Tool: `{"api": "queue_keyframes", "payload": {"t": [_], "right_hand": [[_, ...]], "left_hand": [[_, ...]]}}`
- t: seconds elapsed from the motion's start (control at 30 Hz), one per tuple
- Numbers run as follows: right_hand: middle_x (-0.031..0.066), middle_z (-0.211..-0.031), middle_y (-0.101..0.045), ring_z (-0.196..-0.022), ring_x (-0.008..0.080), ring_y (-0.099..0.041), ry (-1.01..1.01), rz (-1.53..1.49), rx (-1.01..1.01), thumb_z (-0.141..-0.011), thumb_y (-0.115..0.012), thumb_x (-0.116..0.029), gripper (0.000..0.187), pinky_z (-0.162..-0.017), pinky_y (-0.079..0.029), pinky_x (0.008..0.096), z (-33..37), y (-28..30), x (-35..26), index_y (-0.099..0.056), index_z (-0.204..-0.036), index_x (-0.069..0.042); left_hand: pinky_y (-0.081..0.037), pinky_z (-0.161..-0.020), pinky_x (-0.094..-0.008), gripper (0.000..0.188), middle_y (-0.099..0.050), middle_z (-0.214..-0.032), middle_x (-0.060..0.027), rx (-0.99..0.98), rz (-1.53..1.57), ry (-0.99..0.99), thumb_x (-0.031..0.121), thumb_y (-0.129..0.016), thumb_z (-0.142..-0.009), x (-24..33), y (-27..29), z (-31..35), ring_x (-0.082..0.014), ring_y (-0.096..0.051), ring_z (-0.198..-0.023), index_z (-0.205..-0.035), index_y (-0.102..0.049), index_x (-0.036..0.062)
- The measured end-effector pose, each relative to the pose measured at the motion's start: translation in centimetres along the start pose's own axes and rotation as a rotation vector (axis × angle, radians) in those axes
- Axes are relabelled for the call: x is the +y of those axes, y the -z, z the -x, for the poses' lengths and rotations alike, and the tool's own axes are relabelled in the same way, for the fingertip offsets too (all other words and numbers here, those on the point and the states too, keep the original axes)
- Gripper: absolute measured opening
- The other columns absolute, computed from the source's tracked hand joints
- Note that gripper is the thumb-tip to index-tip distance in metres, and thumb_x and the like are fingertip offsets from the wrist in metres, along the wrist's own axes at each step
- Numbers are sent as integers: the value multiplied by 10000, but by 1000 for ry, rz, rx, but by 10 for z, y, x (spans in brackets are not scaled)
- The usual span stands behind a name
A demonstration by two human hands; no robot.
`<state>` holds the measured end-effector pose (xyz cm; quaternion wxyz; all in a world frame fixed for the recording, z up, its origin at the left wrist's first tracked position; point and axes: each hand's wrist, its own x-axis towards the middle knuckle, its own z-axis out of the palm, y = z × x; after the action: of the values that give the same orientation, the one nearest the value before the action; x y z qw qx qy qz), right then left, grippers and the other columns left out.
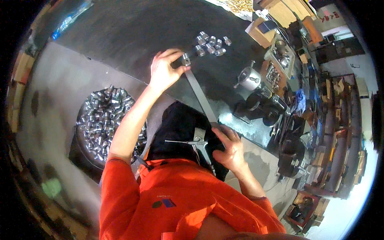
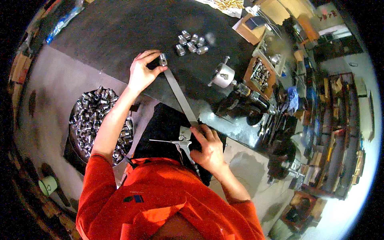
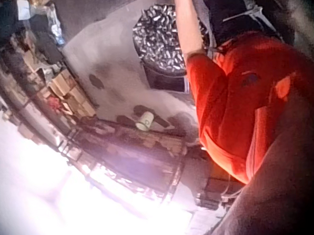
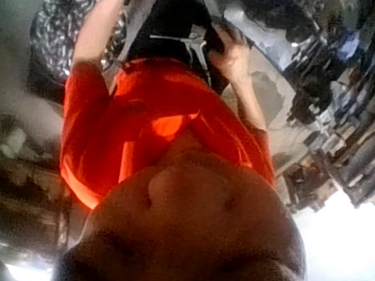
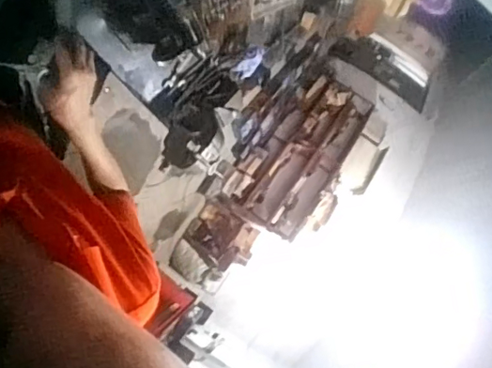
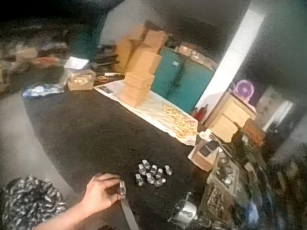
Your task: The person repeatedly picks small cylindrical metal parts from a bin, files their edges with a metal file, and places them on the workbench. The person handles each part individually, filing multiple sides before setting it down.
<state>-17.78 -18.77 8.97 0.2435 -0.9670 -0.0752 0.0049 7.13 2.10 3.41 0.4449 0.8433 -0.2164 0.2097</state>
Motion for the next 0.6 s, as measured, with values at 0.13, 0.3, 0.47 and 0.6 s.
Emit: {"api": "queue_keyframes", "payload": {"t": [0.13, 0.3, 0.47, 0.6], "right_hand": [[297, -1231, -524, -989, 456, -577, -55, -74, -16, -590, -675, -107, 781, -863, -504, 460, -14, -10, -1, -520, -1356, -126], [253, -1015, -567, -823, 463, -613, -210, -31, -70, -598, -653, -59, 869, -745, -530, 455, -33, -10, -7, -436, -1431, -173], [285, -985, -616, -757, 445, -635, -106, -37, -52, -626, -665, -129, 864, -684, -535, 482, -32, -24, 1, -404, -1449, -166], [277, -936, -648, -760, 431, -647, -116, -92, -68, -615, -649, -99, 861, -684, -539, 476, -34, -29, 4, -414, -1441, -153]], "left_hand": [[-407, -1026, -448, 464, -665, -1153, -59, -29, -107, 5, 252, -843, -653, -12, -14, -2, -277, -610, -1107, -1068, -709, 95], [-339, -1072, -535, 476, -635, -1220, -51, -57, -220, 15, 341, -825, -681, -16, -24, -14, -263, -571, -1179, -1098, -710, 144], [-276, -1101, -580, 500, -579, -1307, -83, -149, -385, 99, 444, -777, -715, -23, -45, -31, -274, -495, -1269, -1124, -705, 166], [-270, -1089, -600, 505, -577, -1304, -106, -167, -411, 44, 483, -738, -742, -24, -58, -41, -283, -490, -1273, -1138, -698, 172]]}}
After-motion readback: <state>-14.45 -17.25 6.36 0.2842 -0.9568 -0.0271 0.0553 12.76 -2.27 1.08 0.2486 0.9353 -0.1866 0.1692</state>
